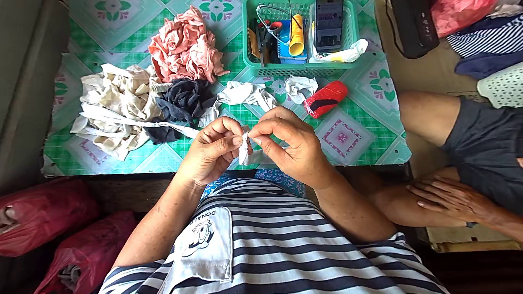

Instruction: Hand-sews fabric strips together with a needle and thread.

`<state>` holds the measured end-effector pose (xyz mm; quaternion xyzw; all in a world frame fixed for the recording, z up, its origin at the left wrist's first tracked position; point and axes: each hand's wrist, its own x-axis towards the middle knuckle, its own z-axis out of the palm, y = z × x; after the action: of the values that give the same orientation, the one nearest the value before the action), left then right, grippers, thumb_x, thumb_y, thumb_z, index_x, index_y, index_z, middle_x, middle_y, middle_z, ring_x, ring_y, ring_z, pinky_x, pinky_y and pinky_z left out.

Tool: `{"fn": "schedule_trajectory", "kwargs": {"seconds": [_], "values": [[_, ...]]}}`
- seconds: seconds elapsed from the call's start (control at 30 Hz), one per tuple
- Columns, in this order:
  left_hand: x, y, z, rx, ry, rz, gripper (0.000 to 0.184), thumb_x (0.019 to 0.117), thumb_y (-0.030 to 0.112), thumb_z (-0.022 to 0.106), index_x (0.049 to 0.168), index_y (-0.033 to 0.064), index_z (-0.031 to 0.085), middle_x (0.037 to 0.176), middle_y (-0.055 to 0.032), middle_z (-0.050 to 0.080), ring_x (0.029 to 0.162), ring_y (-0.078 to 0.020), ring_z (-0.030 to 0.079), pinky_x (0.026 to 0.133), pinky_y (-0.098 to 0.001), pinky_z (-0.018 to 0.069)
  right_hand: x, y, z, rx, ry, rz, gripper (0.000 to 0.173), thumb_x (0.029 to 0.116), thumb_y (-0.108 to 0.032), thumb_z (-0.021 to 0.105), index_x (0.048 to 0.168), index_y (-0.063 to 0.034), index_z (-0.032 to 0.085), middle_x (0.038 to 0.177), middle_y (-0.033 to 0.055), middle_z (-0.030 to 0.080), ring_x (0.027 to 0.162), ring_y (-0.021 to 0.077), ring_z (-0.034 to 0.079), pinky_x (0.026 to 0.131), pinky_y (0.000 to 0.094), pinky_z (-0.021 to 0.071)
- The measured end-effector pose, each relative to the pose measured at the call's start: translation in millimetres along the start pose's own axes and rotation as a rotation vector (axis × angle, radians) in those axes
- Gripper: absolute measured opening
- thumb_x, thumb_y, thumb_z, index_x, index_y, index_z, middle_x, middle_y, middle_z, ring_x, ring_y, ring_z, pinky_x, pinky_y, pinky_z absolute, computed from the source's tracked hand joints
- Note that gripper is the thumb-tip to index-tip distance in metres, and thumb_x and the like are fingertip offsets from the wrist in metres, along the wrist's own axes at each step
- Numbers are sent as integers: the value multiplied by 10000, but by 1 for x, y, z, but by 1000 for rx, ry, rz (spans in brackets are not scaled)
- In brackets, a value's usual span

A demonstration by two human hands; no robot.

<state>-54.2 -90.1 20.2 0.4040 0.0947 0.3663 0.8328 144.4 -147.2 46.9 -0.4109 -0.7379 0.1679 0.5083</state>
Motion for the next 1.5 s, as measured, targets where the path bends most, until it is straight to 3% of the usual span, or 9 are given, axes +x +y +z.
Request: {"fn": "schedule_trajectory", "kwargs": {"seconds": [0.2,0.33,0.5,0.57,0.67,0.83,1.17,1.3,1.5], "values": [[0,-2,7,151,103,98,171,934,21,698,1071,119,665,956,-14,718,855,-74,709,808,-243,605,-1,-5,6,-79,-2,-44,188,955,-48,624,1106,0,725,998,101,673,958,173,640,865,343,539],[0,-2,9,218,133,129,205,916,28,727,1075,137,656,958,7,709,845,-63,703,801,-236,605,-3,-4,14,-194,8,-89,141,969,-81,645,1029,-79,772,977,123,611,934,205,598,859,374,490],[1,-2,6,253,174,152,221,922,29,699,1088,162,637,931,25,697,810,-42,680,757,-207,589,-2,-4,12,54,42,-141,96,1003,-70,608,1015,-44,699,1129,137,638,1113,204,595,976,355,495],[1,1,3,247,185,171,210,932,47,701,1092,162,629,931,20,696,829,-58,689,792,-228,595,-3,-4,7,95,61,-128,107,1015,-50,567,1021,-11,667,1007,98,700,1006,161,650,921,344,519],[1,2,2,246,199,194,204,930,60,707,1092,162,637,935,9,705,846,-87,704,814,-264,602,-4,-2,3,36,71,-58,131,1025,-42,516,1059,33,617,916,80,642,843,91,616,817,257,535],[2,2,5,269,193,214,202,933,40,695,1078,165,631,936,20,700,842,-76,696,812,-255,597,-1,-1,5,-50,45,17,167,1025,-52,487,1098,39,607,936,91,631,861,106,615,798,250,538],[2,13,-3,296,232,272,176,942,57,670,1056,185,630,920,23,683,812,-70,678,776,-239,586,-1,-1,2,38,-68,105,230,974,-80,564,1149,53,632,705,-14,521,587,24,467,537,165,429],[3,9,4,278,140,220,174,932,68,698,1050,177,631,923,20,689,836,-77,690,797,-255,595,8,1,7,-115,23,38,247,978,-67,600,1176,42,698,911,83,697,724,103,586,704,285,511],[0,6,7,282,119,187,195,919,36,698,1041,172,628,949,18,693,846,-61,687,794,-232,589,14,4,12,-256,37,-42,174,938,-38,616,1050,2,744,828,78,683,735,158,600,777,366,476]]}}
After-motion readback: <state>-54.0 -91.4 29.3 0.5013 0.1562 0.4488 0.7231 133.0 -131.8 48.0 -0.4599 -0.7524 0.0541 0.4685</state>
